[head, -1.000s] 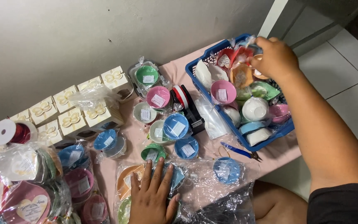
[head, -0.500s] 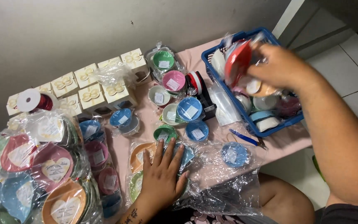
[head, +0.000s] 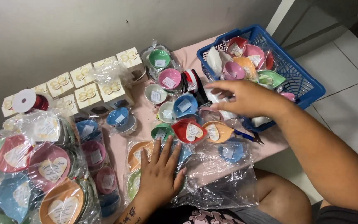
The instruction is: The person sits on the floor and packs small, heart-shaped ceramic dishes into clear plastic bags. They pick up the dishes from a blue basket, place them into bags, and arrange the packaged items on a pink table.
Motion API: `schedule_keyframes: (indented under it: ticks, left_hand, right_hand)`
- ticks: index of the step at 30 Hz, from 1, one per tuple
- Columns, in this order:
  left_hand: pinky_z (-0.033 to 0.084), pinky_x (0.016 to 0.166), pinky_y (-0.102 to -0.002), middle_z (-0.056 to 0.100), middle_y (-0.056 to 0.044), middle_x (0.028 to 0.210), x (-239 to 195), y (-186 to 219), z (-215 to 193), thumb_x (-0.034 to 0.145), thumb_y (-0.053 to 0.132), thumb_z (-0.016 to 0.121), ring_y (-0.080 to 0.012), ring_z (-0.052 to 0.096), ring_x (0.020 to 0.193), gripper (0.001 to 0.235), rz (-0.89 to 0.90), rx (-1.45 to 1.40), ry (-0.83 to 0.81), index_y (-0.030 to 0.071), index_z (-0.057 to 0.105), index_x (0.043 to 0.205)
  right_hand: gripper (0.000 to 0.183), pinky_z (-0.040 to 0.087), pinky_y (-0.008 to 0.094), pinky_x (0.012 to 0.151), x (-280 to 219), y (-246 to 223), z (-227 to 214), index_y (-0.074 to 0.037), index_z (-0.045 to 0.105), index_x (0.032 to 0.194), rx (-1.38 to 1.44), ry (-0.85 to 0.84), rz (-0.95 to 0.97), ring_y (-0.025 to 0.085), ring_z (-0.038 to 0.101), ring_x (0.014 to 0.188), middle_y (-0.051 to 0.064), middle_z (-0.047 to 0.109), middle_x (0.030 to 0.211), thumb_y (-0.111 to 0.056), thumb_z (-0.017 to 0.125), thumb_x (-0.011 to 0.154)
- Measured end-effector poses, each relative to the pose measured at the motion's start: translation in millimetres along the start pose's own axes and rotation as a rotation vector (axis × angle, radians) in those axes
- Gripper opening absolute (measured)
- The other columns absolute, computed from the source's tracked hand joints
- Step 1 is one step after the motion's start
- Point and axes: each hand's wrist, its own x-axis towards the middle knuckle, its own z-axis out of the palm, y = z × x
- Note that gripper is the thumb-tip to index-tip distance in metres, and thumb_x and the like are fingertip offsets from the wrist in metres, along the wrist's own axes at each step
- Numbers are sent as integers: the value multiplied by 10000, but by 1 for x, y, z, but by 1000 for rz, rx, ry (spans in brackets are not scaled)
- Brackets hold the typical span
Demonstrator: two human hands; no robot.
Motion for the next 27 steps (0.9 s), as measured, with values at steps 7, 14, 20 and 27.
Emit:
schedule_keyframes:
  ticks: [7,14,20,27]
  left_hand:
    - [153,1195,-648,203,-43,1781,-4,-2,11,1010,664,379,-333,153,1628,765,31,144,77,260,326,1657]
    - [208,1213,-653,242,-27,1770,-4,-10,33,891,798,402,-320,176,1652,886,31,303,130,301,341,1622]
    - [391,1084,-697,449,-54,1645,-12,-28,70,842,931,391,-372,381,1545,931,59,324,124,328,485,1546]
    - [471,994,-722,610,-76,1496,-7,-27,62,859,987,383,-396,529,1439,924,107,274,193,304,563,1454]
  right_hand:
    - [418,514,380,944,51,97,-59,-228,673,1397,180,580,-16,187,667,1179,5,707,1338,-303,688,986]
    - [642,473,492,1052,146,170,-89,-213,514,1554,-84,485,53,344,571,1335,134,578,1505,-306,729,956]
    - [1049,465,471,1047,183,159,-83,-272,293,1649,-247,269,87,385,503,1383,165,472,1570,-548,823,786]
    - [1117,564,440,830,183,151,-84,-256,211,1646,-121,140,201,354,666,1158,132,539,1539,-534,847,771]
